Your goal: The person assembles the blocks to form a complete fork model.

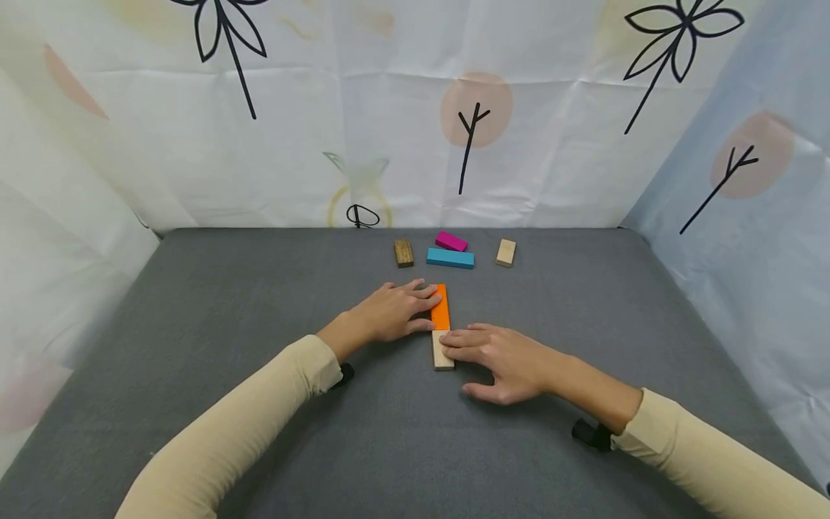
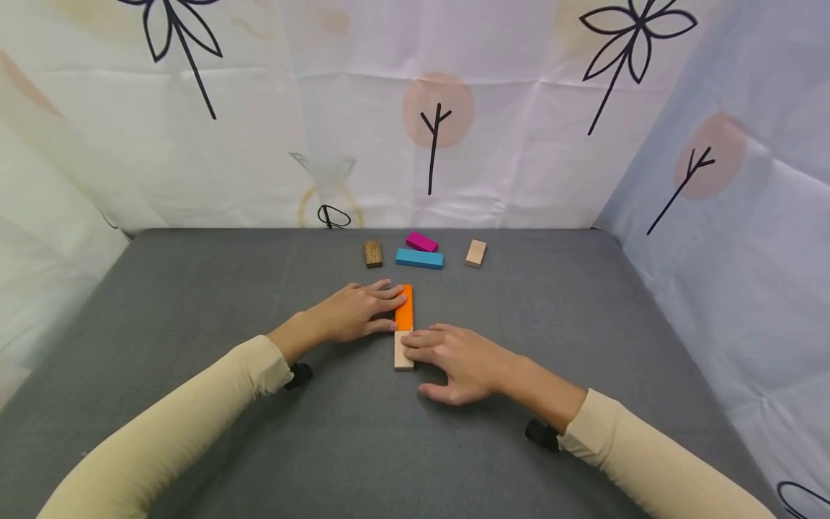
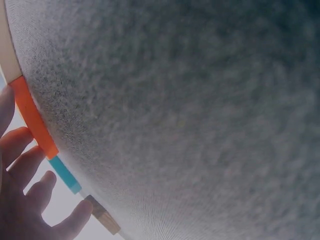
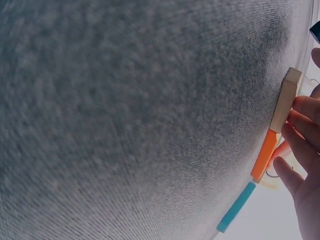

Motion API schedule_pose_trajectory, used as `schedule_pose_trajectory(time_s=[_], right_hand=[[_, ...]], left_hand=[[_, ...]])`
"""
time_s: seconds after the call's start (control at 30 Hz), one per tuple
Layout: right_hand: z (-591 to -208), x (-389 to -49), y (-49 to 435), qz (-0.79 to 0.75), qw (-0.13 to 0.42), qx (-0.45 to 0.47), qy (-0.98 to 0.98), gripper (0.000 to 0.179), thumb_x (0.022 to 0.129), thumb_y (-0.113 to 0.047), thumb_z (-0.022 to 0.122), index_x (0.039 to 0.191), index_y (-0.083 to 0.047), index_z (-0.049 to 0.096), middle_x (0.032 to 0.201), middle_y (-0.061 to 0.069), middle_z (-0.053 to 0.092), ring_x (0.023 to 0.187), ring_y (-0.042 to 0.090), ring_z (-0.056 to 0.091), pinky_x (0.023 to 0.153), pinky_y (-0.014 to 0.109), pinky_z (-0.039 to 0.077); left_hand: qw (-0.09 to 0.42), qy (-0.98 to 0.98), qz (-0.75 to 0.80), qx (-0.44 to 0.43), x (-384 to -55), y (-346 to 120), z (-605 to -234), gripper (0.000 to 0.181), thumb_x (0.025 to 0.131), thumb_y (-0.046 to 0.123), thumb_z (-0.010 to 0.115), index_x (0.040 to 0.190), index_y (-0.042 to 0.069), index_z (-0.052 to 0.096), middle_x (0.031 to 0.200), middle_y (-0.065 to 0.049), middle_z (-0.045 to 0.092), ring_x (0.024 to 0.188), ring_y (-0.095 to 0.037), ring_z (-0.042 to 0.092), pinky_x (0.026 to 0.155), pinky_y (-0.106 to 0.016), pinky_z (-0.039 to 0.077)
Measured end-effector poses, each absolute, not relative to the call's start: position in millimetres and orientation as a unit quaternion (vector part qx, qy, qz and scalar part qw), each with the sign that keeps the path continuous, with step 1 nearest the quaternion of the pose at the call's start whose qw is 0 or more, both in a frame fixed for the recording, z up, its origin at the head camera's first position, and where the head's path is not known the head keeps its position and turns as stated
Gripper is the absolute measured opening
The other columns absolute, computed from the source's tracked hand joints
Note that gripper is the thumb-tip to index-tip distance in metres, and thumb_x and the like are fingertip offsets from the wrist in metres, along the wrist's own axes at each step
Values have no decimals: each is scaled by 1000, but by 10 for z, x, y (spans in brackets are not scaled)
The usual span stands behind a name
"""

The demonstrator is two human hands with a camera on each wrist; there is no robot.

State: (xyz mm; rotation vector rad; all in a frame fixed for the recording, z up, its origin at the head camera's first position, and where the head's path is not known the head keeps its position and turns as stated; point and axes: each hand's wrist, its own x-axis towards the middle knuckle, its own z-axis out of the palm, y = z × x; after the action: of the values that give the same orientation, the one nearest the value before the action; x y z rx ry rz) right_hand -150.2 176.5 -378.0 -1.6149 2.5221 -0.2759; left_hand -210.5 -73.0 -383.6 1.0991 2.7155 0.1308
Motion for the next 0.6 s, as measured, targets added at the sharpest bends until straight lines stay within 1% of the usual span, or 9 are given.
schedule_pose_trajectory(time_s=[0.33, 0.6], right_hand=[[-3804, -1495, 1776, -95, 51, -538, 836, 58, 96, -37, 63, 143, -4, 55, 152, 9, 46, 141, 25, 42, 114, 51, 32], [-3795, -1496, 1777, -92, 52, -538, 837, 57, 96, -37, 63, 142, -5, 56, 152, 9, 46, 140, 25, 42, 114, 51, 32]], left_hand=[[104, 919, 51, 377, -2104, -740, -3830, 61, 103, 47, 50, 154, 16, 39, 160, -4, 33, 149, -27, 24, 111, -58, 31], [104, 919, 54, 377, -2092, -736, -3814, 61, 102, 47, 51, 154, 16, 40, 159, -4, 34, 149, -27, 25, 111, -57, 32]])
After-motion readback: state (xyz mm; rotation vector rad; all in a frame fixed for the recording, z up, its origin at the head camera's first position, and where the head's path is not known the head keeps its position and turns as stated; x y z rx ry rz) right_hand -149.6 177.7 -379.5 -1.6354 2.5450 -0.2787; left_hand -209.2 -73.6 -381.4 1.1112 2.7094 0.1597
